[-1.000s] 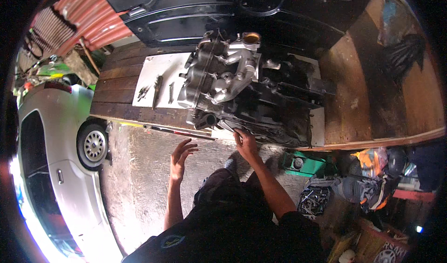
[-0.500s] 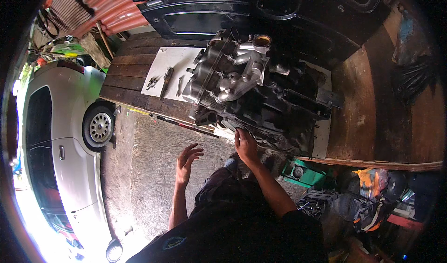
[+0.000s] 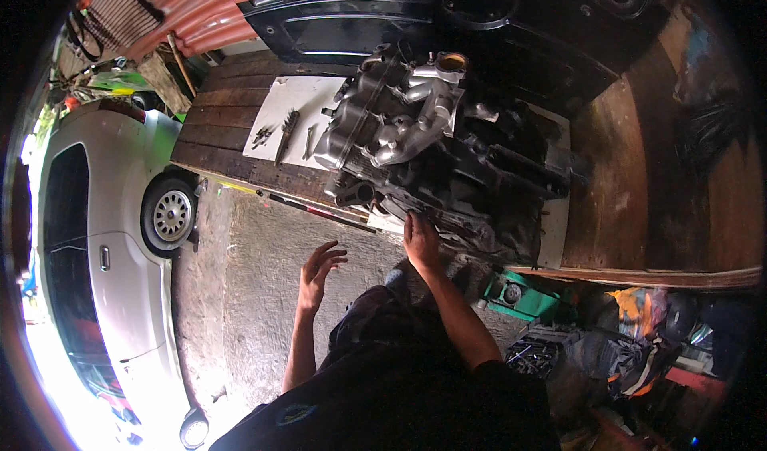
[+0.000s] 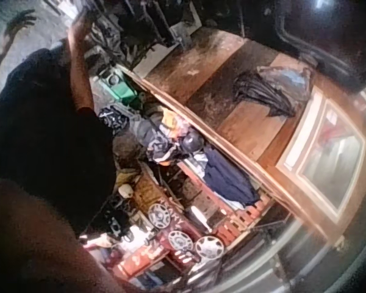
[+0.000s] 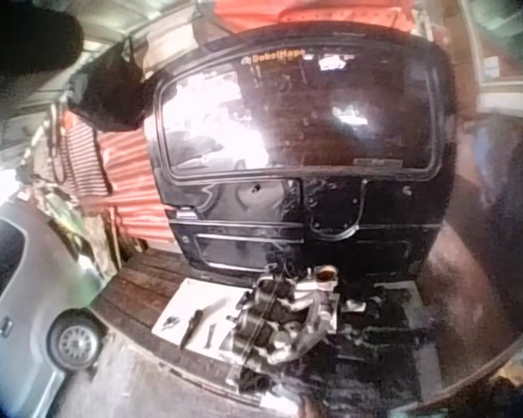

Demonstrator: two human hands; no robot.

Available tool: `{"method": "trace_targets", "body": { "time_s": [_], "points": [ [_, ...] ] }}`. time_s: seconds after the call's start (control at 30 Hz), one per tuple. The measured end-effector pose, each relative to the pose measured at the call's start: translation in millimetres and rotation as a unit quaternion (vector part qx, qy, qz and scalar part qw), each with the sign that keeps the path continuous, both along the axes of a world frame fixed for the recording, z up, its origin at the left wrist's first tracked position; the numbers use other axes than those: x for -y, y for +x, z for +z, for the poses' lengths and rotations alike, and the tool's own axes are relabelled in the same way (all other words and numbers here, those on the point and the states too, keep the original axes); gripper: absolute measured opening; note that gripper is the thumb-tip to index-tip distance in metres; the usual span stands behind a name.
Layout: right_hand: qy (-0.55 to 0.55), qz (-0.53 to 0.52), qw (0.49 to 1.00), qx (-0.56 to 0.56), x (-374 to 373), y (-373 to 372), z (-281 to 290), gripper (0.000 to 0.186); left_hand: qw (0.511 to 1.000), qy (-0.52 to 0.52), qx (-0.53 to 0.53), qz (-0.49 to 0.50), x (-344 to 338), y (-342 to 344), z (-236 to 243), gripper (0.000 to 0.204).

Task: The person stands at a workbench and repeatedly touches and points at various parts of a disassembled engine block, including the exhaust manifold and cylinder head. The person handles small metal parts and tools on the bench but does not complete a visible repair or assembly step.

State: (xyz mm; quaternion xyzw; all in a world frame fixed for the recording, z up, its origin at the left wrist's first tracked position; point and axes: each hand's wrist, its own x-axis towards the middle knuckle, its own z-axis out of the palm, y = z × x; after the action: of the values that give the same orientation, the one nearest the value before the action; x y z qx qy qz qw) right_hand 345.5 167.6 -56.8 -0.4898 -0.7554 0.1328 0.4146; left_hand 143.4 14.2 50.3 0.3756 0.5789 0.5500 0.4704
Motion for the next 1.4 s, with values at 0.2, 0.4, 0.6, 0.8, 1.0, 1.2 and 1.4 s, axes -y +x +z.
{"method": "trace_targets", "body": {
  "time_s": [0.2, 0.4, 0.6, 0.8, 1.0, 1.2, 1.4],
  "points": [
    [-0.037, 0.049, 0.997, 0.039, -10, 13, -1, 0.024, 1.000, 0.005, -0.012, -0.025, -3, -1, 3, 0.036],
    [-0.094, 0.021, 0.988, 0.119, -14, 18, 4, 0.044, 0.997, 0.031, -0.058, -0.042, -2, -2, -4, 0.039],
    [-0.261, 0.012, 0.964, 0.049, -15, 19, 13, 0.058, 0.999, 0.027, -0.041, -0.025, 12, -3, -16, 0.040],
    [-0.290, 0.000, 0.955, 0.056, -18, 19, 22, 0.065, 0.998, 0.013, -0.054, 0.002, 22, -8, -21, 0.038],
    [-0.413, 0.078, 0.897, 0.135, -27, 16, 57, 0.074, 0.997, 0.010, -0.062, 0.035, 32, -8, -17, 0.038],
    [-0.352, 0.063, 0.921, 0.153, -26, 18, 37, 0.073, 0.997, 0.008, -0.074, 0.038, 32, -7, -11, 0.034],
    [-0.339, 0.156, 0.880, 0.295, -54, 21, 140, 0.056, 0.997, 0.018, -0.063, 0.043, 19, -12, -28, 0.035]
  ]
}}
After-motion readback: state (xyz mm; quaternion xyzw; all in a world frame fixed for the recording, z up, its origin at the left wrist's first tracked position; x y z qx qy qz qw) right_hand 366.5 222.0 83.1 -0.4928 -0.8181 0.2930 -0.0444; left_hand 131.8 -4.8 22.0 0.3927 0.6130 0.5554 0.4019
